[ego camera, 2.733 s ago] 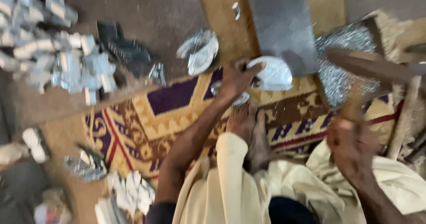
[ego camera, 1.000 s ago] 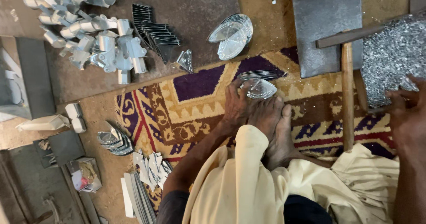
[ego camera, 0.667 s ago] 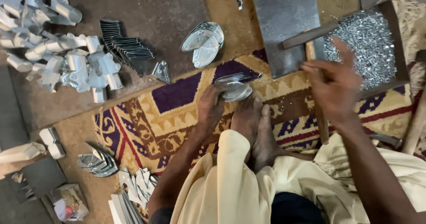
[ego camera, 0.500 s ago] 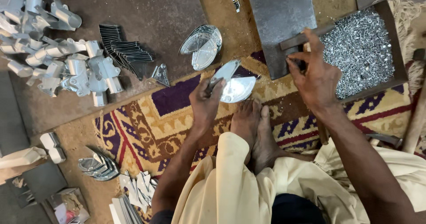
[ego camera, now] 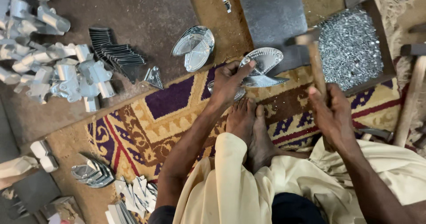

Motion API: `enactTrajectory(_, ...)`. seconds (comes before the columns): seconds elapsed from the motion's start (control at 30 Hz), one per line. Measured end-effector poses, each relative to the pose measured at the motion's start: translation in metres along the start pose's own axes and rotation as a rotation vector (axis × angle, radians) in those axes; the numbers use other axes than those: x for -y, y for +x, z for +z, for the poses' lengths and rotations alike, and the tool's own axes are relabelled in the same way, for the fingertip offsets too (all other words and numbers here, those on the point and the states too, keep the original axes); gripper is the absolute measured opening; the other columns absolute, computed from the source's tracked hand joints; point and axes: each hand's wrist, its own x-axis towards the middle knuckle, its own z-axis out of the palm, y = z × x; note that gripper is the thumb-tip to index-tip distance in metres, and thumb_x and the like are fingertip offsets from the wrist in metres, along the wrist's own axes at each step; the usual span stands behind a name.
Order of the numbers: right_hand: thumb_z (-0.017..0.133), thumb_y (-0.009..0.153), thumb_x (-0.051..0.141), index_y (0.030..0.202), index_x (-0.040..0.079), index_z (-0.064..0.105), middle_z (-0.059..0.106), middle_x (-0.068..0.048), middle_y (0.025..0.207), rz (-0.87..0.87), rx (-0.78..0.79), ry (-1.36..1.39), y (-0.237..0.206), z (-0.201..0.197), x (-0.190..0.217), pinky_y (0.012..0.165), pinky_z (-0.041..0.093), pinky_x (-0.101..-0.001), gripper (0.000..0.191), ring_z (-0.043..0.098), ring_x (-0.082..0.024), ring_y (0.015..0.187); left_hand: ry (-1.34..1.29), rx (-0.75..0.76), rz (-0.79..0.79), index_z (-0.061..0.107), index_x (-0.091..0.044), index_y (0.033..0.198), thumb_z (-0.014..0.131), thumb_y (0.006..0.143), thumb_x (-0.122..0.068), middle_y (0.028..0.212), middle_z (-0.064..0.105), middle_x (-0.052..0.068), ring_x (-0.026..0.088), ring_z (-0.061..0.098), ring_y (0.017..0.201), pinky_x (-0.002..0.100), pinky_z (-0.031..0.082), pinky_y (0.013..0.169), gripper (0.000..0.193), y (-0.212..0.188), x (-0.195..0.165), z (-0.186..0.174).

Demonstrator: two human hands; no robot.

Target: The person sits on the floor and hammers embossed aluminum pieces one at a time on a metal block, repositioning each piece between strikes and setting finished pieces with a pile of completed ones. The person uses a wooden-handled hammer and occasionally reaches into a tray of metal scraps.

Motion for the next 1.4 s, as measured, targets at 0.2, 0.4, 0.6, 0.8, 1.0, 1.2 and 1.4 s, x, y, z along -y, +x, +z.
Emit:
enactTrajectory(0.2, 0.046, 0.106, 0.048, 0.094, 0.009, 0.055, 0.048, 0.001, 0.064, 0.038, 0.032, -0.063, -0.016, -0.007, -0.012, 0.036, 0.039, -0.0290, 0.042, 0.045, -0.009, 0.048, -0.041, 0.010, -0.082, 0.076, -0.001, 0.096, 0.080, 0.090, -0.032, 0.081, 0.073, 0.004, 0.010, 0.064, 0.069, 0.027, 0.053, 0.064, 0.032, 0.008, 0.002, -0.003)
enactTrajectory(0.4, 0.045, 0.107, 0.051, 0.095, 0.008, 0.055, 0.047, 0.000, 0.065, 0.032, 0.080, 0.016, -0.023, -0.005, -0.017, 0.038, 0.037, -0.0281, 0.046, 0.043, -0.009, 0.050, 0.054, 0.041, 0.024, 0.078, 0.001, 0.093, 0.081, 0.089, -0.029, 0.083, 0.077, 0.008, 0.011, 0.066, 0.071, 0.027, 0.053, 0.068, 0.031, 0.013, -0.002, -0.001)
enactTrajectory(0.6, 0.039, 0.109, 0.048, 0.093, 0.007, 0.054, 0.052, 0.001, 0.061, -0.223, 0.015, -0.084, -0.047, -0.017, -0.011, 0.033, 0.035, -0.0301, 0.046, 0.044, -0.008, 0.042, 0.146, 0.016, -0.012, 0.079, 0.001, 0.094, 0.080, 0.088, -0.028, 0.081, 0.076, 0.006, 0.010, 0.064, 0.069, 0.027, 0.051, 0.065, 0.029, 0.014, -0.008, 0.000)
enactTrajectory(0.8, 0.045, 0.110, 0.044, 0.118, 0.003, 0.058, 0.053, -0.004, 0.061, -0.166, 0.096, -0.263, -0.036, -0.013, 0.011, 0.039, 0.036, -0.0320, 0.044, 0.046, -0.011, 0.048, 0.210, -0.012, -0.034, 0.079, 0.001, 0.094, 0.079, 0.088, -0.029, 0.078, 0.075, 0.006, 0.010, 0.063, 0.066, 0.027, 0.051, 0.063, 0.030, 0.014, -0.012, 0.001)
enactTrajectory(1.0, 0.060, 0.111, 0.037, 0.124, 0.003, 0.064, 0.057, -0.002, 0.074, -0.363, -0.152, -0.360, -0.029, -0.003, 0.015, 0.052, 0.041, -0.0287, 0.037, 0.051, -0.011, 0.063, 0.122, -0.018, 0.036, 0.079, 0.005, 0.092, 0.081, 0.088, -0.023, 0.080, 0.075, 0.007, 0.011, 0.063, 0.068, 0.027, 0.052, 0.064, 0.029, 0.016, -0.006, 0.002)
enactTrajectory(1.2, 0.062, 0.104, 0.032, 0.109, 0.002, 0.064, 0.056, -0.007, 0.070, -0.059, 0.021, -0.181, -0.034, -0.013, -0.008, 0.045, 0.042, -0.0312, 0.030, 0.052, -0.014, 0.058, 0.051, -0.024, -0.026, 0.075, 0.009, 0.092, 0.083, 0.087, -0.021, 0.081, 0.073, 0.012, 0.015, 0.067, 0.069, 0.031, 0.057, 0.065, 0.032, 0.022, -0.008, -0.002)
enactTrajectory(1.4, 0.052, 0.113, 0.045, 0.100, 0.016, 0.059, 0.063, -0.005, 0.081, -0.688, 0.115, 0.182, -0.032, -0.035, -0.022, 0.056, 0.045, -0.0228, 0.033, 0.051, -0.009, 0.064, 0.141, -0.012, -0.013, 0.077, 0.007, 0.097, 0.081, 0.089, -0.025, 0.085, 0.076, 0.010, 0.012, 0.066, 0.070, 0.029, 0.054, 0.067, 0.034, 0.016, -0.008, -0.003)
